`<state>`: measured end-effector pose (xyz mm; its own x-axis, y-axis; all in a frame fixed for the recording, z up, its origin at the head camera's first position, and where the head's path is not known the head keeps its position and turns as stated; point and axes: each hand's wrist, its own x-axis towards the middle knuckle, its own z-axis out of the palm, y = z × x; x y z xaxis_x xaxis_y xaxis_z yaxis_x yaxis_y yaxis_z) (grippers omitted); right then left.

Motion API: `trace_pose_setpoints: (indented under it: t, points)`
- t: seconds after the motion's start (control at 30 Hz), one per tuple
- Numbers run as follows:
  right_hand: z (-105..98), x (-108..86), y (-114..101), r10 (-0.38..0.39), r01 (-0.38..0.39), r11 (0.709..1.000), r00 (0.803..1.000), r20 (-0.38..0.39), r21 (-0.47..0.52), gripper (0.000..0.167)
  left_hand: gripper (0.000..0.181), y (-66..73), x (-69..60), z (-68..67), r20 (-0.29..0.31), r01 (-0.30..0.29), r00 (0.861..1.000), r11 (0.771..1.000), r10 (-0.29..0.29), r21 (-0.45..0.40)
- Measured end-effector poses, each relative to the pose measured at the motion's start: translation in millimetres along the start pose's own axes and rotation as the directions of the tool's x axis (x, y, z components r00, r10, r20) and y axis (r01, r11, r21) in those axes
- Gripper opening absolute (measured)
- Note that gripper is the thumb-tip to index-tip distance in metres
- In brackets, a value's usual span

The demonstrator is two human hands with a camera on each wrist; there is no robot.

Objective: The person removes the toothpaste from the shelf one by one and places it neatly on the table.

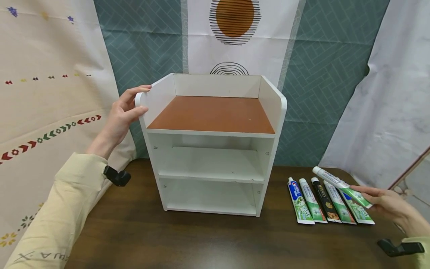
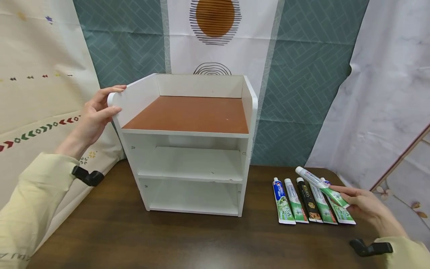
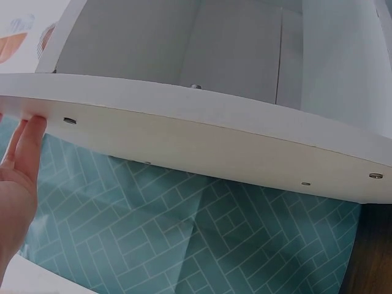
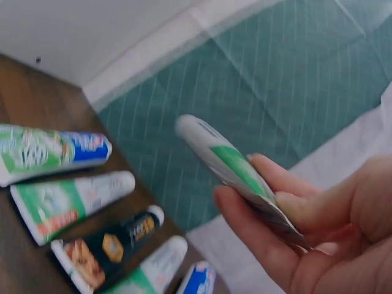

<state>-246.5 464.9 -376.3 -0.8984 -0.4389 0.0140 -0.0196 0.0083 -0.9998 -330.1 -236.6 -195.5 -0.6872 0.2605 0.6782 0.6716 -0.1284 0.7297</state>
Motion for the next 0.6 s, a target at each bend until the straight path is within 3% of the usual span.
trace_pose_setpoints:
  t: [0.13,0.3,0.43,0.6]
  points:
    - [-10,-10.2,10,0.024,-0.039,0.997,0.979,-0.201,-0.073,0.039,0.04,0.4,0.2,-0.6,-0.003,-0.006,1.0,1.0,0.006,-0.005]
    - [-27,-17.4,23,0.068,-0.085,0.996,0.946,-0.318,-0.038,0.034,0.04,1.3,-0.2,-2.0,-0.016,-0.013,1.0,1.0,0.013,0.001]
    - [-54,-20.2,43,0.113,-0.147,0.987,0.913,-0.391,-0.06,0.024,0.04,1.1,-0.4,-3.4,-0.023,-0.012,1.0,1.0,0.012,0.002]
    - [-80,-24.2,67,0.142,-0.252,0.956,0.847,-0.513,-0.151,0.023,0.04,-0.4,-0.9,-4.7,-0.021,-0.004,1.0,1.0,0.004,0.002]
